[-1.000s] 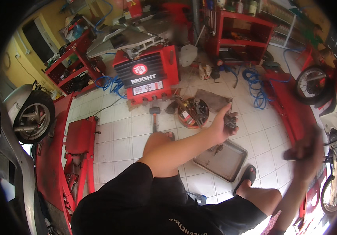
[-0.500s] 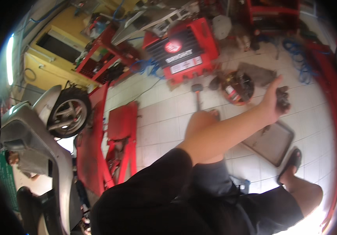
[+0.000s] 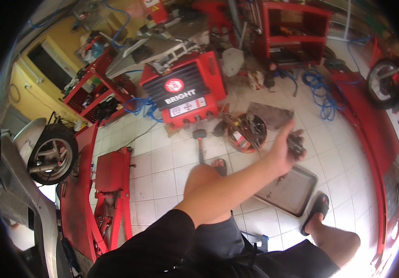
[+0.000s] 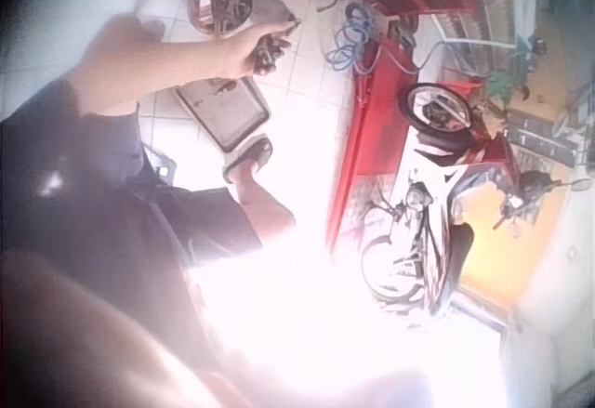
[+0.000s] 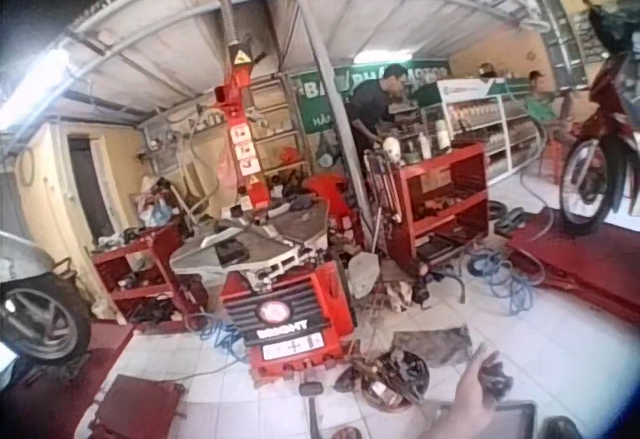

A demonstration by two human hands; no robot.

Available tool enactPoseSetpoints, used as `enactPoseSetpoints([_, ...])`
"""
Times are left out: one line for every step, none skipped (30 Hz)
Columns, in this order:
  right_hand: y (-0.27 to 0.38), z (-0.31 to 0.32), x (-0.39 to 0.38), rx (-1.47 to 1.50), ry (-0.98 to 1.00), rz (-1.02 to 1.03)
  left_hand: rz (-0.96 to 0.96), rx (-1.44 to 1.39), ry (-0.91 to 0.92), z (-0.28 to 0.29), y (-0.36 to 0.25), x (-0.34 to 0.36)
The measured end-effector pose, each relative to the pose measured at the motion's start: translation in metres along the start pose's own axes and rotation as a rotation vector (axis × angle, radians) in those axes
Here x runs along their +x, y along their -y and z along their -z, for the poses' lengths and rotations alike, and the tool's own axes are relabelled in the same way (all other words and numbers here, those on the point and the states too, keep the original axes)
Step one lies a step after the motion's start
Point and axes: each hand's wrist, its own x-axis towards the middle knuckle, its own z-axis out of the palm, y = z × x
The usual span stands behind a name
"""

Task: The person sits in a workshop and uses a screwdriver to disassemble and clean a cylindrical mechanical part, likely a carburetor. They remove small components, place them in a metal tray, and scrape the interior of the part with the screwdriver.

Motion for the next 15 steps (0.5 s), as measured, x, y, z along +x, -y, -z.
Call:
enactPoseSetpoints([0.001, 0.002, 0.0, -0.003, -0.006, 0.006, -0.039, -0.011, 0.018, 0.001, -0.002, -0.002])
enactPoseSetpoints([0.001, 0.003, -0.001, -0.004, -0.017, 0.012, -0.052, -0.016, 0.05, 0.002, -0.004, -0.002])
enactPoseSetpoints([0.003, 0.006, 0.0, -0.005, -0.02, 0.012, -0.078, -0.015, 0.055, 0.002, -0.005, -0.004])
enactPoseSetpoints([0.005, 0.008, -0.001, -0.006, -0.026, 0.013, -0.034, -0.021, 0.039, 0.003, -0.009, -0.005])
enactPoseSetpoints([0.009, 0.012, -0.001, -0.008, -0.035, 0.014, -0.016, -0.015, 0.033, 0.003, -0.012, -0.007])
enactPoseSetpoints([0.012, 0.015, 0.0, -0.014, -0.044, 0.023, -0.057, -0.039, 0.064, 0.003, -0.012, -0.008])
enactPoseSetpoints([0.014, 0.017, 0.0, -0.03, -0.051, 0.038, -0.034, -0.034, 0.046, 0.006, -0.016, -0.009])
enactPoseSetpoints([0.017, 0.019, 0.002, -0.042, -0.058, 0.055, -0.054, -0.053, 0.0, 0.004, -0.014, -0.008])
enactPoseSetpoints([0.019, 0.022, 0.003, -0.044, -0.063, 0.078, -0.062, -0.024, 0.031, 0.006, -0.016, -0.009])
enactPoseSetpoints([0.021, 0.024, 0.004, -0.045, -0.067, 0.099, -0.059, -0.013, 0.045, 0.005, -0.017, -0.008])
enactPoseSetpoints([0.023, 0.025, 0.006, -0.045, -0.067, 0.111, -0.054, -0.007, 0.017, 0.004, -0.017, -0.008])
enactPoseSetpoints([0.025, 0.027, 0.007, -0.044, -0.07, 0.122, -0.04, -0.018, 0.003, 0.004, -0.016, -0.01])
enactPoseSetpoints([0.027, 0.028, 0.008, -0.043, -0.075, 0.125, -0.037, -0.028, -0.004, 0.003, -0.017, -0.01])
enactPoseSetpoints([0.03, 0.029, 0.008, -0.041, -0.077, 0.131, -0.044, -0.013, 0.015, 0.002, -0.015, -0.011])
enactPoseSetpoints([0.033, 0.031, 0.009, -0.038, -0.078, 0.135, -0.068, 0.013, 0.03, 0.002, -0.017, -0.013])
